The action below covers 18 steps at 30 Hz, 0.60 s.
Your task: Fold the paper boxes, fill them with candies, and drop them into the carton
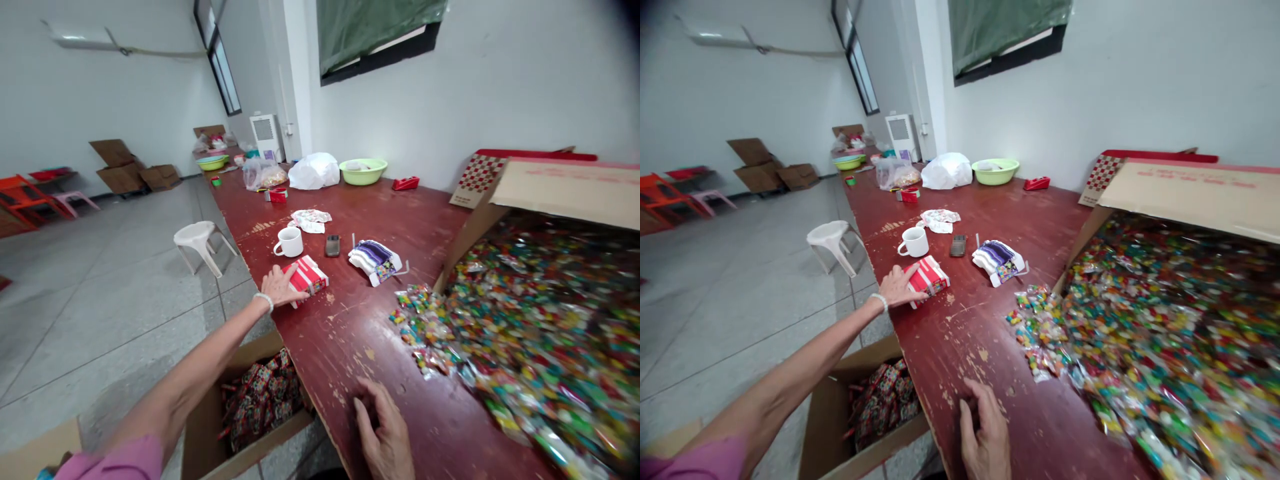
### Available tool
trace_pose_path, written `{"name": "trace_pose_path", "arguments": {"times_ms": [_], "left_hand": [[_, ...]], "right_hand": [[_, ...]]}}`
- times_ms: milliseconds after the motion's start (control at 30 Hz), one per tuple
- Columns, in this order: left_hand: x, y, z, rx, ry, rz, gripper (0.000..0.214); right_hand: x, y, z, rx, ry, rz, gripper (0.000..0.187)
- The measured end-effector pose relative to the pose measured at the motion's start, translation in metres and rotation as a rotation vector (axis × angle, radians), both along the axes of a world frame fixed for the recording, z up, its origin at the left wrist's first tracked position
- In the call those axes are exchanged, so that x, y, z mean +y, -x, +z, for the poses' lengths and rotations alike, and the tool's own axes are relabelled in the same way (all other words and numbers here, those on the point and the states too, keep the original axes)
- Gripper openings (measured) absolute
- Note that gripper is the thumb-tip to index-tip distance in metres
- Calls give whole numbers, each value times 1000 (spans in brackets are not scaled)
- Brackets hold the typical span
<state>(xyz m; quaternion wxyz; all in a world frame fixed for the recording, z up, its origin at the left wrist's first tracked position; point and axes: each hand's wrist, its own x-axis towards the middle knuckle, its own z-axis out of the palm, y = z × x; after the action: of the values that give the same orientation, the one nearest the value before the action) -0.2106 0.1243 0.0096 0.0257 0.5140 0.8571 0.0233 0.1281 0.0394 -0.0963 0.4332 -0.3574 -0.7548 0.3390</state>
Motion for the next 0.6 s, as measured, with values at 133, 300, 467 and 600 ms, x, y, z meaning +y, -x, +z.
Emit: {"name": "trace_pose_path", "arguments": {"times_ms": [133,300,467,600], "left_hand": [[-36,-68,-7,-30,-37,-116,96],[-74,-135,-7,-171,-84,-414,68],[-89,-173,-6,-301,-176,-610,48],[-89,-185,-5,-340,-225,-627,42]], "right_hand": [[-2,1,9,16,81,3,23],[-3,-9,16,60,141,-3,27],[-24,-44,23,52,197,-66,27],[-57,-102,27,-58,227,-153,25]]}}
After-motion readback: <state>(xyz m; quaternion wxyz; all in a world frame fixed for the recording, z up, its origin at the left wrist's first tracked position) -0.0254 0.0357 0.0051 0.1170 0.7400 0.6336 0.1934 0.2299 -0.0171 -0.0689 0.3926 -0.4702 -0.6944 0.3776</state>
